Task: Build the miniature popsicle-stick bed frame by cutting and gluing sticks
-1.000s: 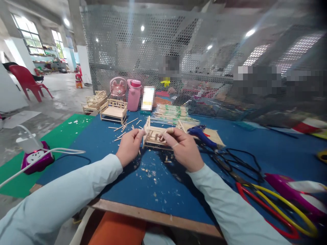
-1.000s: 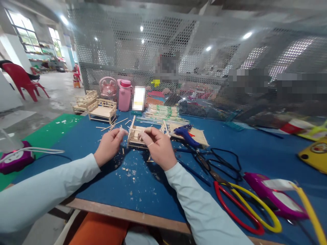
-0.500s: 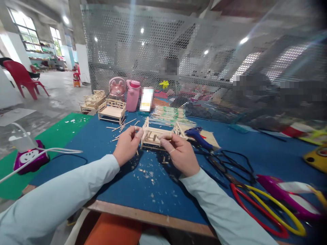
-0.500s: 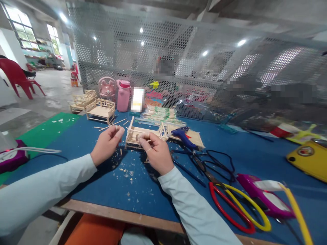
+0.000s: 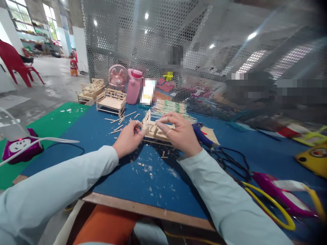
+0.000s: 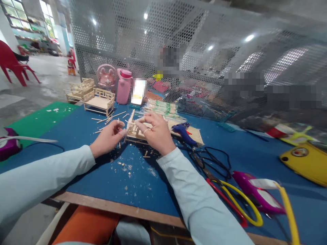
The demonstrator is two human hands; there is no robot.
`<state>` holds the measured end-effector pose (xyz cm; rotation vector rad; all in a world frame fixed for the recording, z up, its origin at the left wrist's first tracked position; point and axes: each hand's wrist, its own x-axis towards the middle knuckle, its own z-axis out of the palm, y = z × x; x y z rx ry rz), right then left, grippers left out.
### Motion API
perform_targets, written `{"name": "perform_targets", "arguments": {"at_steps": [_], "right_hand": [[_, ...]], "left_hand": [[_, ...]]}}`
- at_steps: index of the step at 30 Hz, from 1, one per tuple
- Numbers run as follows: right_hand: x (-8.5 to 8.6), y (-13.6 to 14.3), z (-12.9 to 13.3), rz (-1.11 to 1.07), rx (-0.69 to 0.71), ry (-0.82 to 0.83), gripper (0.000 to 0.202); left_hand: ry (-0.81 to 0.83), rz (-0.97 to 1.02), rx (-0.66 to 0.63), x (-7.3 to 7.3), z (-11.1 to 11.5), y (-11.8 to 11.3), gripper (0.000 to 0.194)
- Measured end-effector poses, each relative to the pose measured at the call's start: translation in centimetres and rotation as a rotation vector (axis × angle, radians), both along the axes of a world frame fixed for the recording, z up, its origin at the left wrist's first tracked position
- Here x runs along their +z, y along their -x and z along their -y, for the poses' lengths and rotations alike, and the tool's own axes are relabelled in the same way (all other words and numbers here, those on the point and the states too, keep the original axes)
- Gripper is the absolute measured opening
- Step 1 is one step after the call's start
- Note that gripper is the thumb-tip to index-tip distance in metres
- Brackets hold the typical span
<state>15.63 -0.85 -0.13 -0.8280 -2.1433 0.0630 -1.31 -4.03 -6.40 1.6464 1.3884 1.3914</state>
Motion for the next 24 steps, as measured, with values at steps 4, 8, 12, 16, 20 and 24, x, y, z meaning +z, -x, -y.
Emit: {"name": "perform_targets", "arguments": {"at_steps": [4, 8, 12, 16, 20, 24], "right_hand": [[-0.8, 0.2, -0.3, 0.004, -0.046, -0.042, 0.01], [-1.0, 0.3, -0.2, 0.019, -0.057, -0.065, 0.011], [-1.1, 0.4, -0.1, 0.011, -0.053, -0.073, 0.012], [-1.2, 0.4, -0.1, 0.004, -0.05, -0.075, 0.014], [-1.3, 0.4, 0.0, 0.013, -0.053, -0.095, 0.014], [-1.3, 0.4, 0.0, 0.032, -0.049, -0.133, 0.016]], "left_hand": [[0.004, -0.023, -0.032, 0.1, 0.4, -0.5, 0.024], [-0.003, -0.026, -0.045, 0.2, 0.4, -0.5, 0.027], [-0.004, -0.035, -0.035, 0.2, 0.3, -0.5, 0.027], [-0.014, -0.033, -0.047, 0.2, 0.3, -0.5, 0.025], [-0.023, -0.031, -0.061, 0.2, 0.3, -0.5, 0.024], [-0.024, -0.038, -0.054, 0.2, 0.5, -0.6, 0.024]]}}
